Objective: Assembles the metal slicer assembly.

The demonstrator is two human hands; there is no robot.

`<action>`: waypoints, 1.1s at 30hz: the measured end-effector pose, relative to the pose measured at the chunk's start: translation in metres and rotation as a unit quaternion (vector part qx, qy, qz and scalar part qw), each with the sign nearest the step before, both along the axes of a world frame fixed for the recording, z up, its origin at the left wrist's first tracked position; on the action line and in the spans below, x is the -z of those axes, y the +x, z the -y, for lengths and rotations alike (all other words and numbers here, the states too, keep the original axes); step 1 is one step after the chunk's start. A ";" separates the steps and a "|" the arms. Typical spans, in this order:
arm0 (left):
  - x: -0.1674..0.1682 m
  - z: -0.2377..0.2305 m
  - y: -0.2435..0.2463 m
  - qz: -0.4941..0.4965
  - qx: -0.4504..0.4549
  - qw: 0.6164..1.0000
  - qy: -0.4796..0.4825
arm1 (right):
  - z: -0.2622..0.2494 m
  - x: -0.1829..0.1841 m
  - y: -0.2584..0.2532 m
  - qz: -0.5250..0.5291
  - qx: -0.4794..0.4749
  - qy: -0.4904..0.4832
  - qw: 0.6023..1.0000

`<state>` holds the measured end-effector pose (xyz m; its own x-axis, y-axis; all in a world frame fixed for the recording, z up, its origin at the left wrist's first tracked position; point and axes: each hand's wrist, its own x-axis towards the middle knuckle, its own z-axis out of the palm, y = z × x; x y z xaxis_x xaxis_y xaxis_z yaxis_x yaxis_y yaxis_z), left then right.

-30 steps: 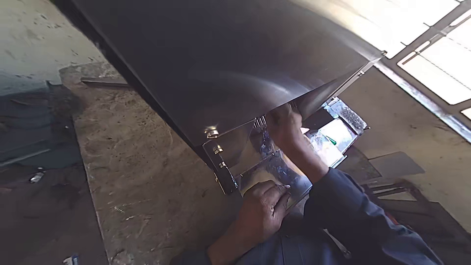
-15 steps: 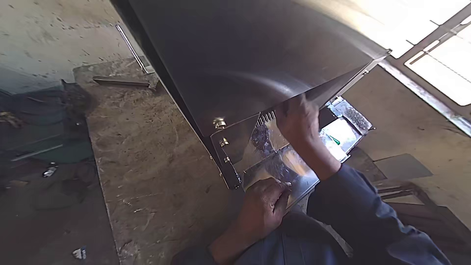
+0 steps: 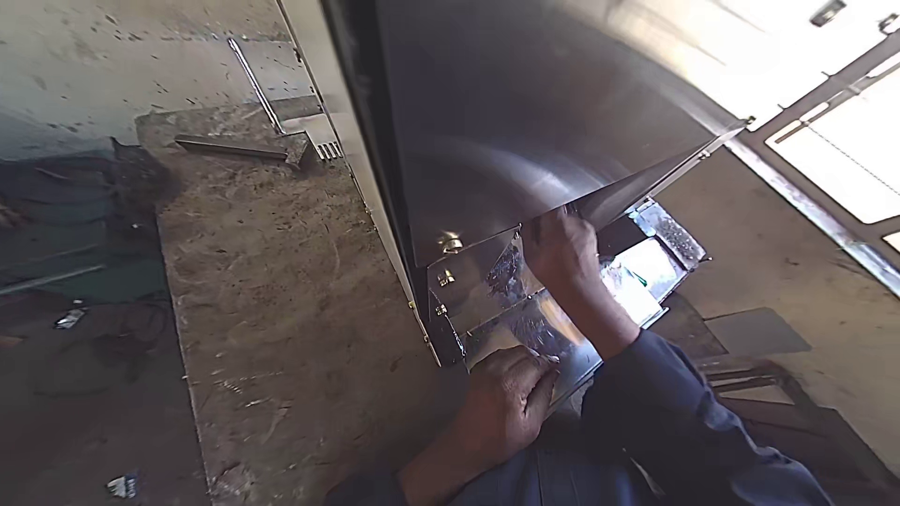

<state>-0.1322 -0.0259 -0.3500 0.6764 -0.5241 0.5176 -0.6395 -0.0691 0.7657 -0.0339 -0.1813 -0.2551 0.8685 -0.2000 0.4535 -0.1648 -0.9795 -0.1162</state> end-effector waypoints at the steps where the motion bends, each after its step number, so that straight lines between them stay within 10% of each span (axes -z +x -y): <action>1: 0.000 -0.001 0.000 0.000 0.001 1.000 0.002 | 0.000 0.007 0.001 -0.039 0.002 0.015 0.999; 7: 0.003 -0.001 -0.003 -0.010 -0.008 1.000 -0.011 | 0.001 -0.022 0.004 0.126 -0.021 -0.016 0.992; 12: 0.001 -0.002 -0.001 -0.012 0.004 1.000 -0.011 | 0.000 0.000 -0.004 -0.076 0.022 0.067 0.995; 19: 0.002 0.002 -0.003 -0.005 -0.002 1.000 -0.001 | 0.011 -0.019 -0.024 0.138 -0.071 0.126 0.980; 33: 0.001 -0.001 0.000 0.008 0.001 1.000 0.011 | 0.000 0.006 -0.008 0.134 -0.060 0.108 0.983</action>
<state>-0.1325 -0.0251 -0.3505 0.6666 -0.5370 0.5169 -0.6521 -0.0843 0.7534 -0.0415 -0.1816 -0.2609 0.7469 -0.2198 0.6276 0.0163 -0.9374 -0.3478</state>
